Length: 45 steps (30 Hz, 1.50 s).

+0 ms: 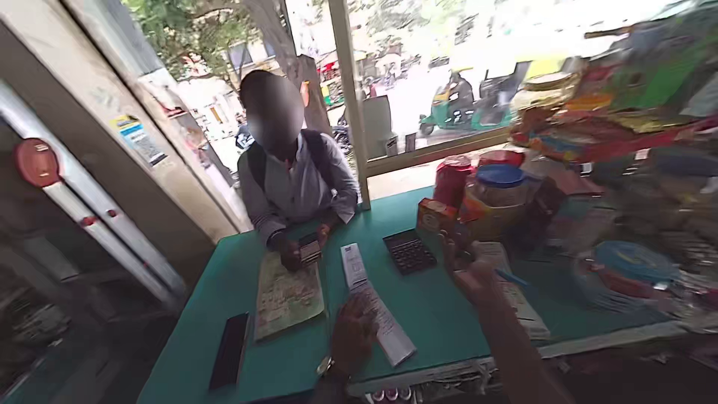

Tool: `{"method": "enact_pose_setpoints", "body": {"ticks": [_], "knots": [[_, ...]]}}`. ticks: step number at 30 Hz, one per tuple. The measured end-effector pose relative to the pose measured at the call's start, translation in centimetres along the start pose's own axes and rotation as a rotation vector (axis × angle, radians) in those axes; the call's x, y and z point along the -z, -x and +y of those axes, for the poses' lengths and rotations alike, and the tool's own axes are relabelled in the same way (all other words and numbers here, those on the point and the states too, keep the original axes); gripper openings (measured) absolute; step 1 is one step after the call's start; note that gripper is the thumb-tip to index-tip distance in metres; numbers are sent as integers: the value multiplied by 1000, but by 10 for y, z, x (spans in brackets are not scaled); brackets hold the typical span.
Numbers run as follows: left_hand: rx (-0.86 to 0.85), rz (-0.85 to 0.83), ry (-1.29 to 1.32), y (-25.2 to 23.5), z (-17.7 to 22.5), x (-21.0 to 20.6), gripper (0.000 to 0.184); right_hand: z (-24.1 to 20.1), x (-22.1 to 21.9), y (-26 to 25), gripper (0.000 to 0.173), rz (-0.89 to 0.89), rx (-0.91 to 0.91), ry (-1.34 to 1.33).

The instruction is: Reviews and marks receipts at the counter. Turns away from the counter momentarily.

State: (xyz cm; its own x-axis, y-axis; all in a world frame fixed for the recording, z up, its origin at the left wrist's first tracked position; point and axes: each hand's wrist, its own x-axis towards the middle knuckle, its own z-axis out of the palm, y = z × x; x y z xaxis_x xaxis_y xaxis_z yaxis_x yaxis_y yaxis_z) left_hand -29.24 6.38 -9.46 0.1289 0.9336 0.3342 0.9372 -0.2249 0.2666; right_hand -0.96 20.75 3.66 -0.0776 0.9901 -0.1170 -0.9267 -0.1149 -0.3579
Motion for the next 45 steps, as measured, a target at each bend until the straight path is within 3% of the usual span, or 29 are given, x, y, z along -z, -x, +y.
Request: {"method": "enact_pose_setpoints", "body": {"ticks": [2, 5, 7, 11, 13, 20, 25, 39, 41, 45], "knots": [[1, 5, 7, 0, -5, 4, 36, 15, 17, -2, 53, 35, -79, -14], [17, -1, 31, -4, -2, -1, 36, 29, 30, 52, 59, -77, -92, 208], [9, -31, 40, -10, 4, -8, 38, 40, 65, 73, 60, -122, 100, 626], [43, -26, 16, -2, -4, 5, 36, 62, 129, 84, 54, -495, 534, 1546], [18, -22, 27, -7, 4, -2, 36, 53, 139, 89, 59, -485, 633, 1770], [23, -11, 5, -5, -1, -3, 36, 66, 138, 86, 71, -420, 783, 1820], [13, 10, 21, -7, -4, 0, 36, 70, 141, 81, 68, -413, 858, 1750], [46, -82, 28, -7, -5, -6, 43, 64, 145, 79, 80, -409, 748, 1554], [49, -94, 38, -6, -4, -4, 44, 61, 141, 79, 73, -357, 694, 1577], [60, -127, 39, -8, -2, 0, 45, 59, 130, 79, 29, -285, 639, 1568]]}}
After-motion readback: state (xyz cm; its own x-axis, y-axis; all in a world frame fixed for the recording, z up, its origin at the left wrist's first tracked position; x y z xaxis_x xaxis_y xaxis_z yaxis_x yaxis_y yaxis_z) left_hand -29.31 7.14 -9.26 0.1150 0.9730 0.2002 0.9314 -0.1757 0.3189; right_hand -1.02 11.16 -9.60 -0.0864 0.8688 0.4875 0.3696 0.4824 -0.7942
